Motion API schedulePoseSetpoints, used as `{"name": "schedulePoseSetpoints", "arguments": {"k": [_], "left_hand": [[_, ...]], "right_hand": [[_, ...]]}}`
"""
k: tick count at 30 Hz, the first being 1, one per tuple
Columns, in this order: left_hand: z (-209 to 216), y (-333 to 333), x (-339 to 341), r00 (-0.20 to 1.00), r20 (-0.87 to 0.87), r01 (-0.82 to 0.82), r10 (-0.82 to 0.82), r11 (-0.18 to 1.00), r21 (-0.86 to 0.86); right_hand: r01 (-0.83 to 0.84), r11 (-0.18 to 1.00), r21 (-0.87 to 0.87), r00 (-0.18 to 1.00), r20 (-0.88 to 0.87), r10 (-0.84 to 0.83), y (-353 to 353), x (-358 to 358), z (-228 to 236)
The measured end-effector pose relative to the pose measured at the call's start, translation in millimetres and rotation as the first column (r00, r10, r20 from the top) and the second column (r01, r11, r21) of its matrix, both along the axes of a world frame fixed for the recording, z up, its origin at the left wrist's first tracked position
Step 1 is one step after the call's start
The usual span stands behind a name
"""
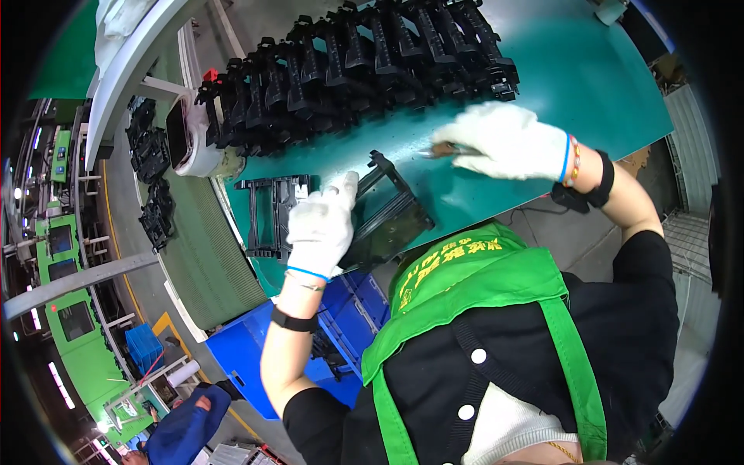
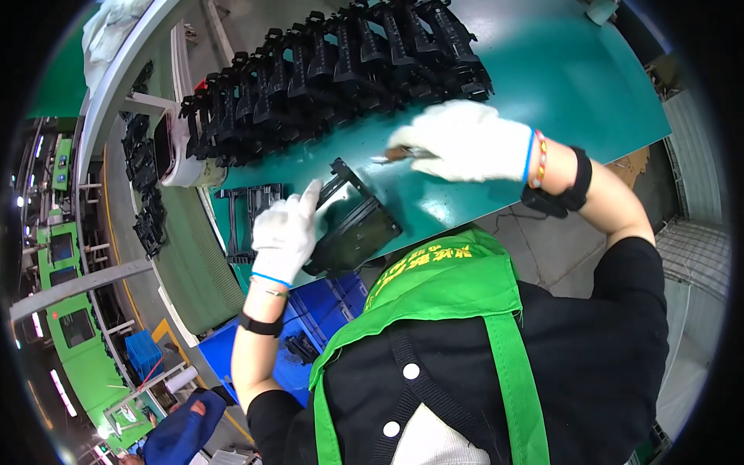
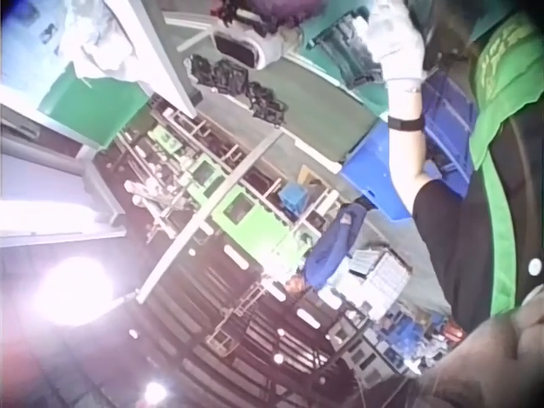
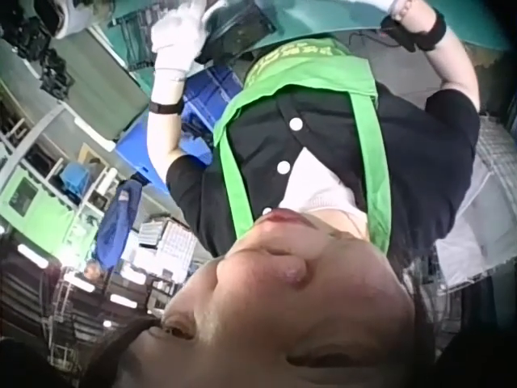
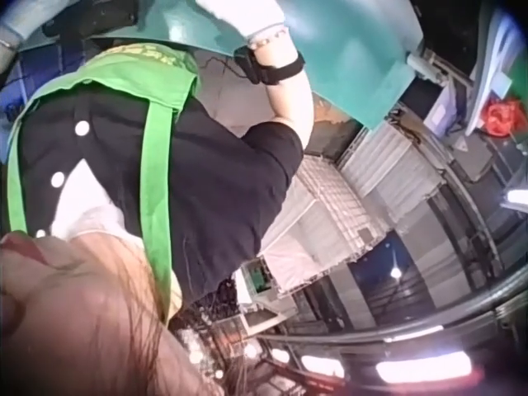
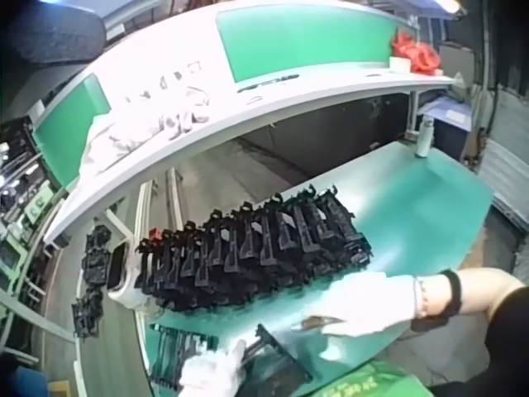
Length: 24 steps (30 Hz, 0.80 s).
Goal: The person picks up plastic frames from a conveyor belt, trims them with shears, and places them into a blue bin. After finishing several frames, the person gathers a stack of them and arranges them into a large metal crate.
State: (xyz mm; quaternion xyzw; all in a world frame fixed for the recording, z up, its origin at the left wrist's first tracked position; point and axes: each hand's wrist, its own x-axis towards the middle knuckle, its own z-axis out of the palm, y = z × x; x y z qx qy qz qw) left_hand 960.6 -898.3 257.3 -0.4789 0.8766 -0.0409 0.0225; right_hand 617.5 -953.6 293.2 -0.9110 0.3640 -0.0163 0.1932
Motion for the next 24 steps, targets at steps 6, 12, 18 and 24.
{"name": "schedulePoseSetpoints", "arguments": {"k": [6, 12, 18, 24], "left_hand": [[38.3, -2.4, 4.7, 0.977, 0.174, 0.127, -0.126, 0.992, 0.002], [36.4, -9.8, -0.9, 0.965, 0.202, 0.166, -0.168, 0.986, 0.028], [39.0, -5.8, 0.9, 0.959, 0.226, 0.168, -0.168, 0.986, 0.021], [39.1, -8.0, 0.7, 0.958, 0.232, 0.167, -0.167, 0.986, 0.018]], "right_hand": [[-0.195, 0.981, 0.012, 0.981, -0.013, 0.195, -44.8, 36.6, 19.7], [-0.263, 0.949, 0.172, 0.956, -0.085, 0.280, -57.0, 52.3, 16.3], [-0.316, 0.946, 0.069, 0.929, -0.180, 0.324, -56.4, 60.6, 31.3], [-0.363, 0.928, -0.083, 0.931, -0.063, 0.359, -57.6, 51.7, 18.3]]}}
